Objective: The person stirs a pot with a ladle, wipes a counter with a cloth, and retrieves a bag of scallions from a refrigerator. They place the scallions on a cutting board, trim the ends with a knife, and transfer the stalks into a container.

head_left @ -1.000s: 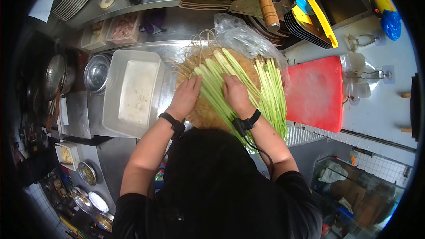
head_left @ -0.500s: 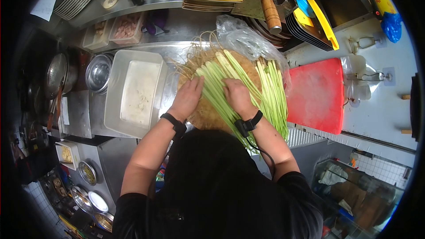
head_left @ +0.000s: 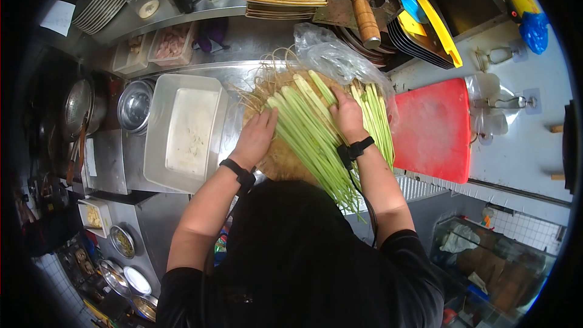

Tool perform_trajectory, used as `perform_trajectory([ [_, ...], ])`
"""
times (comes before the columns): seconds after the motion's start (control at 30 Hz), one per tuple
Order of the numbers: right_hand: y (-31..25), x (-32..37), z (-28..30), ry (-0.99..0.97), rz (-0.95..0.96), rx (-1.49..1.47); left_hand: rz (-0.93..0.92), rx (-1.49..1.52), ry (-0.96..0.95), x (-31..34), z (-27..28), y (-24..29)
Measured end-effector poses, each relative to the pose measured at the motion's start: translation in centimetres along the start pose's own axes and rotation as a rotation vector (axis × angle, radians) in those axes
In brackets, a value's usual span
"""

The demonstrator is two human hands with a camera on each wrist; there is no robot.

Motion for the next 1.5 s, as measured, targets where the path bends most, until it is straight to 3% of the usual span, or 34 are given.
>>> perform_trajectory([
  [0.13,-1.0,-0.2,1.5,0.011,-0.057,-0.102,-0.002,-0.001,0.019,0.1,0.2,0.1],
  [0.2,-2.5,-0.2,1.7,0.083,0.072,-0.199,0.003,-0.007,0.021,0.0,0.3,0.3],
  [0.33,-4.8,0.4,0.7,-0.049,0.039,-0.111,0.002,-0.012,-0.005,-0.1,-0.1,0.1],
  [0.67,-4.9,1.2,-0.7,-0.045,-0.076,0.029,0.006,-0.001,0.004,-0.1,-0.1,0.1],
  [0.73,-5.6,1.2,0.0,0.029,0.012,0.033,0.000,-0.007,0.002,-0.1,-0.1,0.0],
  [0.93,-4.0,0.2,-1.5,-0.186,-0.046,-0.044,-0.006,0.012,-0.012,-0.2,-0.4,0.1],
  [1.17,-3.0,0.2,-2.2,-0.202,-0.066,-0.158,0.003,0.004,-0.014,-0.2,-0.3,0.1],
  [1.27,-1.5,0.2,-2.1,-0.103,0.017,-0.245,0.004,0.001,-0.008,-0.1,-0.3,0.0],
  [1.37,-2.4,-0.4,1.7,-0.157,0.033,-0.189,0.005,-0.004,0.000,0.0,-0.5,-0.1],
  [1.5,-4.8,-0.2,6.0,-0.158,0.067,-0.399,0.012,0.012,0.000,0.0,-0.2,0.0],
])
Point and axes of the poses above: each hand's wrist, its own x-axis away from the middle knuckle, its own z-axis out of the back of the hand, y = z × x, the point moved 6 cm from there along -x, towards the middle knuckle
